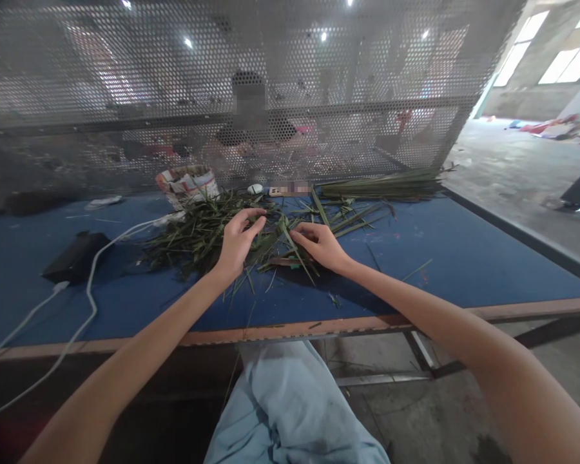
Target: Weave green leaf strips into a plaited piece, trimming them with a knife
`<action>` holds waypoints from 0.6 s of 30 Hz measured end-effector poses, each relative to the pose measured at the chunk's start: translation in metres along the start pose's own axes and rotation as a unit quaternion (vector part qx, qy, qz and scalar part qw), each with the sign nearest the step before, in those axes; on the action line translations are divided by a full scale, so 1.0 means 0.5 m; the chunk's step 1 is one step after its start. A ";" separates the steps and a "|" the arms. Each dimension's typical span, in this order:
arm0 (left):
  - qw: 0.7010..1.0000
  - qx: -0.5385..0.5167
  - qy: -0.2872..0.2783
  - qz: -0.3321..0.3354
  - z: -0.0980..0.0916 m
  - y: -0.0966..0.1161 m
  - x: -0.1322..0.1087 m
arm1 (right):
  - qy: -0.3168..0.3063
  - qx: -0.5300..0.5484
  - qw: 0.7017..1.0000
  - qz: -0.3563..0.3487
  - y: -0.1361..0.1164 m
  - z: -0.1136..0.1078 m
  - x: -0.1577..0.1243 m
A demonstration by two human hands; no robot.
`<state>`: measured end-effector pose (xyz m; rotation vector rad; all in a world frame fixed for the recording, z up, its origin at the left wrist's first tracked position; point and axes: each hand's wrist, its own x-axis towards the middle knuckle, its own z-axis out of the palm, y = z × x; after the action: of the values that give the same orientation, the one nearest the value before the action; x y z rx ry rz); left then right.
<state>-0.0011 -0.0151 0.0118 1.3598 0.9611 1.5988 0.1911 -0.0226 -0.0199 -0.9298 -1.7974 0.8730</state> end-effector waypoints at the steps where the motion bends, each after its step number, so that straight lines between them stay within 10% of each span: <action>1: 1.000 0.015 0.009 0.025 0.001 0.005 -0.004 | 0.006 -0.001 1.000 0.000 0.000 0.000 0.000; 18: 0.936 -0.068 -0.263 -0.223 -0.017 -0.015 0.024 | -0.034 -0.008 0.999 0.014 0.016 -0.010 0.013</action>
<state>-0.0100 -0.0013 0.0083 1.2646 0.7404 0.8760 0.1956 -0.0126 -0.0224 -0.9475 -1.8559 0.9179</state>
